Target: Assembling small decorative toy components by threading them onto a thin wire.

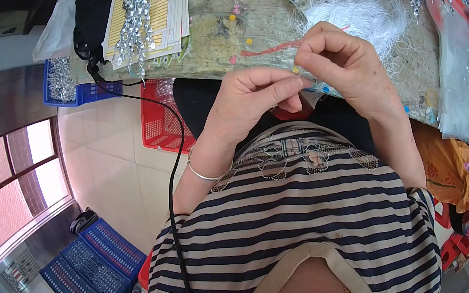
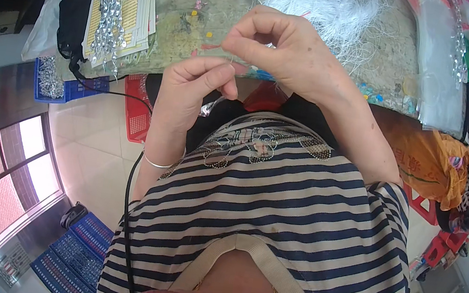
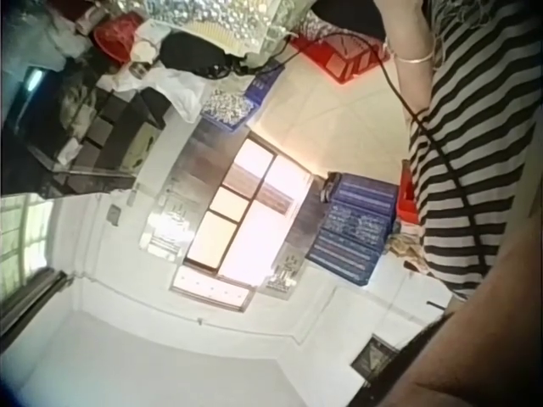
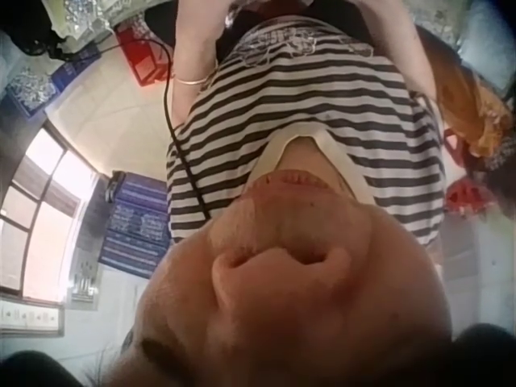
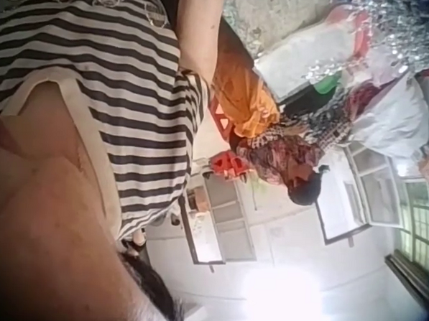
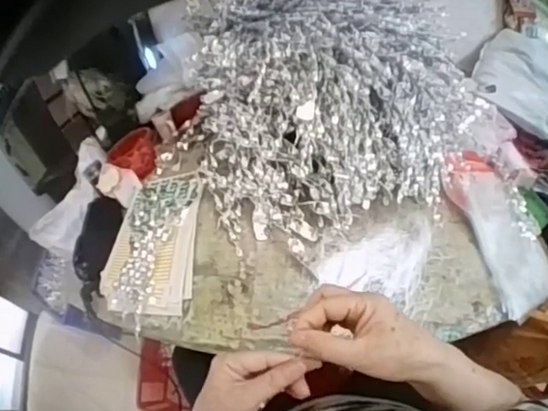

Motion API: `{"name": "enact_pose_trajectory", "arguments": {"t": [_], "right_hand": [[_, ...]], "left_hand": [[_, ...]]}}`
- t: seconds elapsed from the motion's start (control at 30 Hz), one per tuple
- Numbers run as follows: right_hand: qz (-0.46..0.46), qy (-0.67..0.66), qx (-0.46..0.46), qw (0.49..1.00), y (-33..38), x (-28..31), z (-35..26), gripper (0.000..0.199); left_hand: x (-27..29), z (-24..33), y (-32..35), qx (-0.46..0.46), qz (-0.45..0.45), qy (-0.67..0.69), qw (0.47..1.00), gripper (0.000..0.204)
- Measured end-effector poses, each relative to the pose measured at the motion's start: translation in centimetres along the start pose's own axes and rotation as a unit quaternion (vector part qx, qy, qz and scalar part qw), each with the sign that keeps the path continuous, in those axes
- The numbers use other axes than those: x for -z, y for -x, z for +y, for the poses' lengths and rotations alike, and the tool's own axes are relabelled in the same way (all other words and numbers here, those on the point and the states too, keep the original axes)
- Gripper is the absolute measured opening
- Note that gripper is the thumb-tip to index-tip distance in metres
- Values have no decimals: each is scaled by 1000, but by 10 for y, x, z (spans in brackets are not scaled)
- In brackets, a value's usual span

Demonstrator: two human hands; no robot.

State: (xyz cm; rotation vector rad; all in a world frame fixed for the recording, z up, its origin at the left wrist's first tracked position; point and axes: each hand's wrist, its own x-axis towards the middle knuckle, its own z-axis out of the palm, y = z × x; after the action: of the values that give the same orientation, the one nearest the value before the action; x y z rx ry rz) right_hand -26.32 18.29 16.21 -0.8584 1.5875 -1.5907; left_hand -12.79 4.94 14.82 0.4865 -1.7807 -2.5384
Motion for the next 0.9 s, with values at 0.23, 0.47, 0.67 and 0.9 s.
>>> {"name": "enact_pose_trajectory", "arguments": {"t": [0.23, 0.47, 0.67, 0.9], "right_hand": [[15, -22, -14, 1000, 2, 1, 3, 8], [37, 16, -18, 999, 4, 1, 3, 9], [51, 38, 17, 998, 5, 0, 9, 9], [44, 28, 5, 999, 8, 2, 13, 10]], "left_hand": [[-5, 2, -1, -38, 79, 41, 995, 16], [-9, 0, -3, -23, 102, 46, 994, 16], [-11, -2, -7, -35, 115, 53, 991, 15], [-13, -2, -5, -37, 100, 26, 994, 15]]}}
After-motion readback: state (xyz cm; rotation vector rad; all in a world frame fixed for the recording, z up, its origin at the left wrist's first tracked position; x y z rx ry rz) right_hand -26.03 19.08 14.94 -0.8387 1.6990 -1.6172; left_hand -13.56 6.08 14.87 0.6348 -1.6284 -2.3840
